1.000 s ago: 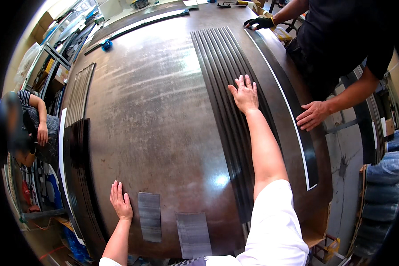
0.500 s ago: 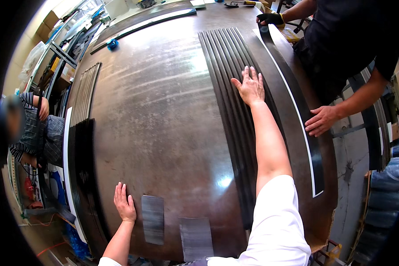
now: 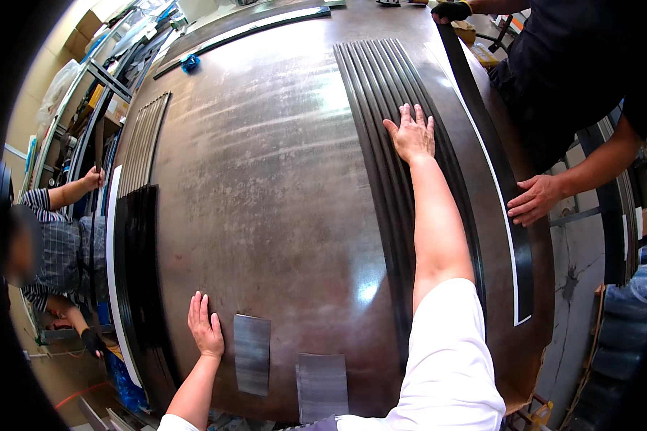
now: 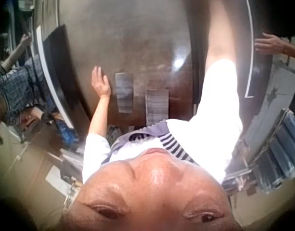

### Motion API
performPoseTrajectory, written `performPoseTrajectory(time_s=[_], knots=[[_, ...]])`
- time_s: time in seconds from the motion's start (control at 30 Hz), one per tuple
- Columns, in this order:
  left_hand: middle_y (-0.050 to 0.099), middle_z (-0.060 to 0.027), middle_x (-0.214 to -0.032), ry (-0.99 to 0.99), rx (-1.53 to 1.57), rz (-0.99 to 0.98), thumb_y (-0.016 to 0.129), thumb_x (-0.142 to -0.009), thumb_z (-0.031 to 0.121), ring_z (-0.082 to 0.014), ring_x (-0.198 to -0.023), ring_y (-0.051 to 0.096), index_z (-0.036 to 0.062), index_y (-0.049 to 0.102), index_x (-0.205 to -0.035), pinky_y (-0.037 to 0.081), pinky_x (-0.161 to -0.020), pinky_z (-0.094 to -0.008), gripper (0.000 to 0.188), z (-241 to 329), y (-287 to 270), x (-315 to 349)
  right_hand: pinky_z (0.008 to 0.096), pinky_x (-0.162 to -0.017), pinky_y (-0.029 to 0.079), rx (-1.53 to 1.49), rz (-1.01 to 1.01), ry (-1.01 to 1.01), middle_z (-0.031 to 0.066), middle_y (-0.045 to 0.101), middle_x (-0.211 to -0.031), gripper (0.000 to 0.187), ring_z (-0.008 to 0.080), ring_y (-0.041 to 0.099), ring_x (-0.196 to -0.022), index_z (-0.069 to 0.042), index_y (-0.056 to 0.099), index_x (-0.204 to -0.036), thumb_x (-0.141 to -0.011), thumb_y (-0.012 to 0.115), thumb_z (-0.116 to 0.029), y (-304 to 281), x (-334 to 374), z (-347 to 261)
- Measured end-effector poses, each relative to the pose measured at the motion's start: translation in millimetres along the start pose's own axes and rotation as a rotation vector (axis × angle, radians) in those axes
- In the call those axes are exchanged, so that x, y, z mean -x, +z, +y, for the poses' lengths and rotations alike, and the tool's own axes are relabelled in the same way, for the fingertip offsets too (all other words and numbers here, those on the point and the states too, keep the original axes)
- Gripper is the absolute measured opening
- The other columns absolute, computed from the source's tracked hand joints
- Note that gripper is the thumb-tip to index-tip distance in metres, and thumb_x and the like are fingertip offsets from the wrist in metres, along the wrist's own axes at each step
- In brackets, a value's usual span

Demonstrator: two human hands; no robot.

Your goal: The person operates a machine to process a large sheet of material with cartoon graphics, adjusting controls and feeding the sheet through rollers. They then move to a table to handle and stack multiple thin, dark metal sheets, peeling protective film from them and arranging them in piles.

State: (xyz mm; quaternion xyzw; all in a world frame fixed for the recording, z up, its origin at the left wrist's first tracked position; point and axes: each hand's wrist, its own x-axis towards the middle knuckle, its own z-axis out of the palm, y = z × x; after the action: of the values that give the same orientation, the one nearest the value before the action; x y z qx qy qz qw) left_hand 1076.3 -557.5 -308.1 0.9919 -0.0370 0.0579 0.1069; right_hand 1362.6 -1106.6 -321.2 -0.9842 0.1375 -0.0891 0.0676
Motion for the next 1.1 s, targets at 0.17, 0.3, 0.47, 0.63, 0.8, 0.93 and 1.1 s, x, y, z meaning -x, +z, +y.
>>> performPoseTrajectory(time_s=[0.17, 0.3, 0.47, 0.63, 0.8, 0.93, 1.1], knots=[[0.038, -0.0103, -0.145, -0.002, -0.002, 0.003, 0.049, -0.087, 0.017, -0.0298, -0.134, 0.033, 0.0073, 0.045, -0.134, 0.024, -0.11, -0.0427, 0.049, -3, 3, 2, 0.0442, -0.115, 0.013, -0.071, -0.124, 0.068, 0.0082, 0.038, -0.146, 0.077, 0.0242, 0.019, -0.141, -0.002, 0.028, -0.144, -0.093, 0.03, -0.06, -17, -6, -7], [0.038, -0.0097, -0.145, 0.023, 0.003, 0.015, 0.049, -0.087, 0.017, -0.0293, -0.135, 0.033, 0.0082, 0.045, -0.135, 0.024, -0.11, -0.0423, 0.049, -2, 4, -3, 0.0433, -0.105, 0.032, -0.586, 0.458, 0.027, 0.0185, 0.049, -0.134, 0.064, 0.0342, 0.038, -0.13, 0.005, 0.032, -0.139, -0.092, 0.053, -0.033, -26, 10, -1], [0.039, -0.0098, -0.144, 0.002, 0.018, 0.034, 0.05, -0.087, 0.019, -0.0288, -0.134, 0.032, 0.0079, 0.046, -0.134, 0.023, -0.11, -0.0429, 0.048, -8, 6, 7, 0.038, -0.084, 0.049, -1.039, 0.127, -0.173, 0.0178, 0.064, -0.098, 0.021, 0.0335, 0.061, -0.093, 0.001, 0.061, -0.101, -0.082, 0.061, -0.007, -76, 205, -88], [0.039, -0.0082, -0.144, 0.02, 0.016, 0.052, 0.05, -0.088, 0.02, -0.0273, -0.134, 0.033, 0.0089, 0.046, -0.134, 0.023, -0.11, -0.0421, 0.048, -8, 7, 4, 0.0405, -0.093, 0.043, -0.843, -0.247, -0.28, 0.018, 0.056, -0.117, 0.046, 0.0337, 0.052, -0.11, 0.0, 0.056, -0.116, -0.078, 0.071, -0.022, -101, 435, -114], [0.04, -0.0077, -0.144, 0.029, 0.002, 0.078, 0.05, -0.089, 0.02, -0.0266, -0.134, 0.034, 0.009, 0.047, -0.134, 0.024, -0.11, -0.0415, 0.047, -16, 12, 9, 0.0449, -0.103, 0.032, -0.447, -0.336, -0.234, 0.0148, 0.045, -0.131, 0.07, 0.0318, 0.039, -0.123, -0.003, 0.05, -0.127, -0.068, 0.078, -0.03, -135, 514, -129], [0.041, -0.0085, -0.142, 0.054, 0.018, 0.12, 0.05, -0.09, 0.021, -0.0267, -0.133, 0.035, 0.0094, 0.047, -0.133, 0.025, -0.11, -0.0415, 0.045, -18, 16, 7, 0.0471, -0.104, 0.031, -0.323, -0.294, -0.259, 0.0128, 0.043, -0.134, 0.075, 0.0325, 0.037, -0.126, -0.004, 0.05, -0.127, -0.064, 0.08, -0.03, -126, 520, -125], [0.031, -0.0066, -0.149, 0.045, -0.007, 0.088, 0.053, -0.088, 0.026, -0.0256, -0.136, 0.029, 0.0123, 0.039, -0.139, 0.022, -0.111, -0.0428, 0.054, -32, 30, 6, 0.0459, -0.101, 0.034, -0.224, -0.172, -0.108, 0.0165, 0.041, -0.132, 0.086, 0.0346, 0.037, -0.123, -0.005, 0.047, -0.13, -0.06, 0.082, -0.039, -127, 525, -141]])
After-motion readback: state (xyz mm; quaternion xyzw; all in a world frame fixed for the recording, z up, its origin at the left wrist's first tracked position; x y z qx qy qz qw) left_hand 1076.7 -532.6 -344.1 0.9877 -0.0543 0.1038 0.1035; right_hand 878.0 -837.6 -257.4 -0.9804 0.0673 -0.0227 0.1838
